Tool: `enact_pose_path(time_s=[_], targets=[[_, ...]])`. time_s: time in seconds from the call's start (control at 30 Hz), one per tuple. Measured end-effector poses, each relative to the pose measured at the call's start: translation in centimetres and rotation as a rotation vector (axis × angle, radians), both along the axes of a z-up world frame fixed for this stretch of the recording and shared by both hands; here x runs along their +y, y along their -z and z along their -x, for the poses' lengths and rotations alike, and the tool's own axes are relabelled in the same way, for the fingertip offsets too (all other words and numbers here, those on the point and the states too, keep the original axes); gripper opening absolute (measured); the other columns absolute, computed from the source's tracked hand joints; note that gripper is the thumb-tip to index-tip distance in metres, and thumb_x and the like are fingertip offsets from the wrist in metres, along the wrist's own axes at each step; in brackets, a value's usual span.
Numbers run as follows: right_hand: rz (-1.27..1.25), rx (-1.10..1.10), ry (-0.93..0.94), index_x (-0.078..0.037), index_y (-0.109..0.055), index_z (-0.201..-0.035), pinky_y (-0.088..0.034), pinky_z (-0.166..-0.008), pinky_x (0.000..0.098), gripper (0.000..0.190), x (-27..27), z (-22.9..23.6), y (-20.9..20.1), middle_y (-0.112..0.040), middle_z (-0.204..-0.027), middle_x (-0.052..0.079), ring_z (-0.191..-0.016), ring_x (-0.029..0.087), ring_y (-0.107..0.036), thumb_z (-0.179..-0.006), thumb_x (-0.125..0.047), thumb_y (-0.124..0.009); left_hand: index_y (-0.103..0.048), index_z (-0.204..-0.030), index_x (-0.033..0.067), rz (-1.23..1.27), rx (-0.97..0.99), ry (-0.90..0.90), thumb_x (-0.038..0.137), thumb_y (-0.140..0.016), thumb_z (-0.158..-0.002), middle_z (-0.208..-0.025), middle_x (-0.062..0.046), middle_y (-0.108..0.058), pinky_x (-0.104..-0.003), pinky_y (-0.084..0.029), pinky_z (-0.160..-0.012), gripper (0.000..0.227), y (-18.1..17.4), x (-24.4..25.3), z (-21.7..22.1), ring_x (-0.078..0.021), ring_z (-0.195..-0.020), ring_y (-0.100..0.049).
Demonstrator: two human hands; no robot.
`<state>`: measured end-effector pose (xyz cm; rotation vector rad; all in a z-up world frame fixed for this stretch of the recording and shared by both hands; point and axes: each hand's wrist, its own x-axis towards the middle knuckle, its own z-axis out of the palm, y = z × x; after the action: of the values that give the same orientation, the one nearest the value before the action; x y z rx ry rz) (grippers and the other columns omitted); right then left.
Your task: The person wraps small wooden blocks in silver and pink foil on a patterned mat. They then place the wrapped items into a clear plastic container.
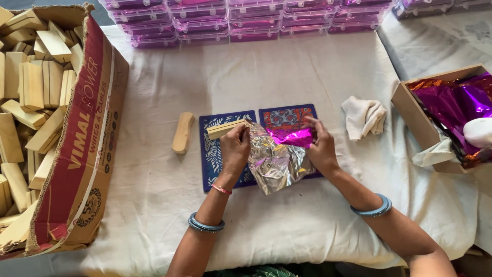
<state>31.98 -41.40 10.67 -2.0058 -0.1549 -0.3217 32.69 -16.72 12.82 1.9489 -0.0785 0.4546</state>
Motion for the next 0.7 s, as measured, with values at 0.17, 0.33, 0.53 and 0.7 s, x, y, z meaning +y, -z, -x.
enact_pose_path(time_s=[0.17,0.33,0.53,0.7], targets=[[0.193,-0.329,0.09,-0.005,-0.056,-0.124,-0.059,-0.078,0.0304,0.047,1.6,2.2,-3.0,-0.06,-0.121,0.015,-0.097,0.022,-0.067,-0.083,-0.002,-0.079,-0.074,-0.094,0.0017,-0.092,-0.052,0.01,0.009,-0.067,-0.094,-0.075,-0.017,-0.073,-0.038,-0.055,-0.056,0.01,0.1,-0.2,0.2,-0.0262,-0.063,-0.073],[0.36,-0.616,-0.06,-0.003,-0.065,-0.111,-0.047,-0.102,0.0445,0.039,2.6,3.3,-5.4,-0.066,-0.114,0.013,-0.109,0.037,-0.063,-0.075,-0.001,-0.077,-0.073,-0.094,0.0048,-0.181,0.013,0.009,0.011,-0.065,-0.096,-0.073,-0.017,-0.072,-0.042,-0.056,-0.057,0.011,0.6,-0.4,0.1,-0.0317,-0.064,-0.073],[0.154,-0.09,0.184,-0.002,-0.068,-0.092,-0.04,-0.055,0.0329,0.022,-0.4,0.4,-0.7,-0.061,-0.067,0.005,-0.059,0.014,-0.054,-0.103,-0.021,-0.067,-0.074,-0.1,0.006,-0.223,0.045,0.02,0.015,-0.069,-0.095,-0.07,-0.016,-0.072,-0.045,-0.054,-0.057,0.011,-1.1,-0.5,0.8,-0.0324,-0.063,-0.072],[-0.004,-0.121,0.154,-0.001,-0.066,-0.088,-0.038,-0.052,0.0287,0.034,-1.4,-0.9,-0.3,-0.059,-0.066,0.002,-0.061,0.005,-0.047,-0.108,-0.028,-0.065,-0.068,-0.109,0.0032,-0.3,-0.108,-0.028,0.014,-0.071,-0.093,-0.08,-0.014,-0.072,-0.041,-0.056,-0.059,0.02,-1.5,-0.4,1.1,-0.0288,-0.067,-0.073]])
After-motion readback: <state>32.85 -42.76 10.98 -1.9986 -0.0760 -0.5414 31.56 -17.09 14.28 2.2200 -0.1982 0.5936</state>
